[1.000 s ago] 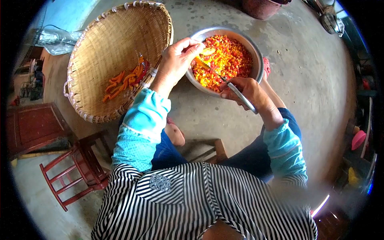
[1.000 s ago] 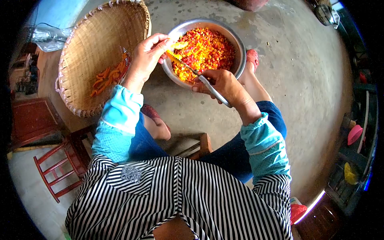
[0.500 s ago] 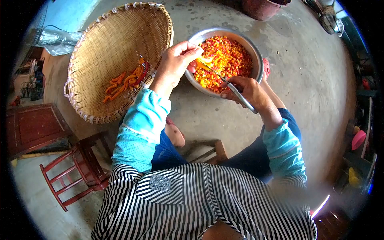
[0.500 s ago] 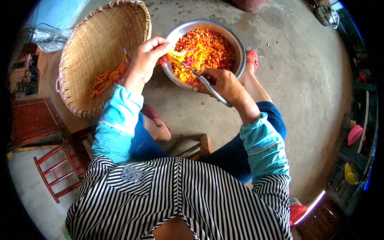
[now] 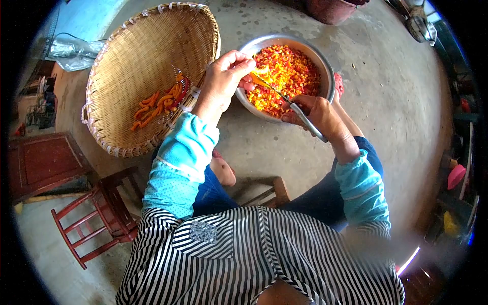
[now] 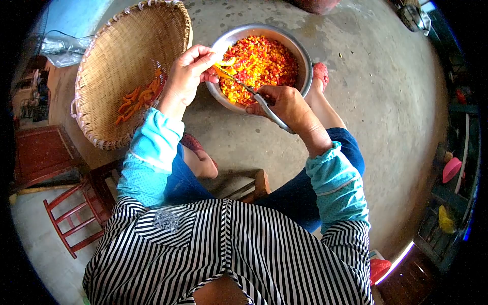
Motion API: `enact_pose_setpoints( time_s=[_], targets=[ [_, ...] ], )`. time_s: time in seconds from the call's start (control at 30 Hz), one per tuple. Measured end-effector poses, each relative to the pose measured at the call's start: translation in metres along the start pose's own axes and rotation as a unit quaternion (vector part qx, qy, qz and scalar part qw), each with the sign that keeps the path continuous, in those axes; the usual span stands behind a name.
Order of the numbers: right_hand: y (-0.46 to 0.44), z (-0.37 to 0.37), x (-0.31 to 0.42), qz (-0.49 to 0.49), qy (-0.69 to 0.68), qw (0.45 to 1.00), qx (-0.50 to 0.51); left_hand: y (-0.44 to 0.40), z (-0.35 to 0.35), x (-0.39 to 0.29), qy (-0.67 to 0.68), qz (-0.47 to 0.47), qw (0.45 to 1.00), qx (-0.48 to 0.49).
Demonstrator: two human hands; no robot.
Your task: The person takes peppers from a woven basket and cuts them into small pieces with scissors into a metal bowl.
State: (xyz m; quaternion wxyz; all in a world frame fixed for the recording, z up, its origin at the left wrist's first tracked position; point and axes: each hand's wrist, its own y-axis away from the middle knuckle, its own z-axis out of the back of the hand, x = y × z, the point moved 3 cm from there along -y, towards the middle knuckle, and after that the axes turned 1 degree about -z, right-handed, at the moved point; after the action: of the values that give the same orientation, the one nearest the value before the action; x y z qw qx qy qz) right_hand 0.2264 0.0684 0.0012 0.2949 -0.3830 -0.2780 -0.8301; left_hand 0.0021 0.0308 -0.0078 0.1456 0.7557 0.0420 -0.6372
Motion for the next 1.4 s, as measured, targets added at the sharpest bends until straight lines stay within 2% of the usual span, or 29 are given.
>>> enact_pose_setpoints(
  time_s=[0.07, 0.2, 0.3, 0.37, 0.57, 0.8, 1.07, 1.17, 1.4],
  targets=[
    [-0.001, 0.000, -0.002, 0.057, 0.025, 0.997, -0.038, 0.000, 0.000, 0.000, -0.010, -0.007, 1.000, -0.014],
    [-0.002, -0.002, -0.005, 0.061, 0.057, 0.995, -0.046, 0.000, -0.004, 0.003, 0.003, -0.037, 0.999, -0.023],
    [-0.003, -0.004, -0.011, 0.102, 0.088, 0.988, -0.081, 0.002, -0.006, 0.003, 0.001, -0.050, 0.998, -0.036],
    [-0.003, -0.004, -0.012, 0.105, 0.124, 0.981, -0.101, 0.002, -0.006, 0.004, 0.012, -0.043, 0.998, -0.043],
    [-0.002, -0.003, -0.011, 0.124, 0.089, 0.984, -0.091, 0.001, -0.004, 0.009, 0.081, 0.013, 0.996, -0.040],
    [-0.001, -0.003, -0.010, 0.098, 0.073, 0.989, -0.087, 0.002, -0.004, 0.011, 0.108, 0.030, 0.993, -0.024],
    [-0.001, 0.003, -0.006, 0.066, 0.132, 0.986, -0.071, 0.004, -0.010, 0.013, 0.147, 0.067, 0.987, -0.014],
    [-0.002, 0.003, -0.009, 0.093, 0.160, 0.978, -0.096, 0.004, -0.010, 0.012, 0.142, 0.072, 0.987, -0.011],
    [-0.001, 0.004, -0.007, 0.082, 0.216, 0.967, -0.105, 0.004, -0.010, 0.012, 0.133, 0.066, 0.989, -0.012]
  ],
)
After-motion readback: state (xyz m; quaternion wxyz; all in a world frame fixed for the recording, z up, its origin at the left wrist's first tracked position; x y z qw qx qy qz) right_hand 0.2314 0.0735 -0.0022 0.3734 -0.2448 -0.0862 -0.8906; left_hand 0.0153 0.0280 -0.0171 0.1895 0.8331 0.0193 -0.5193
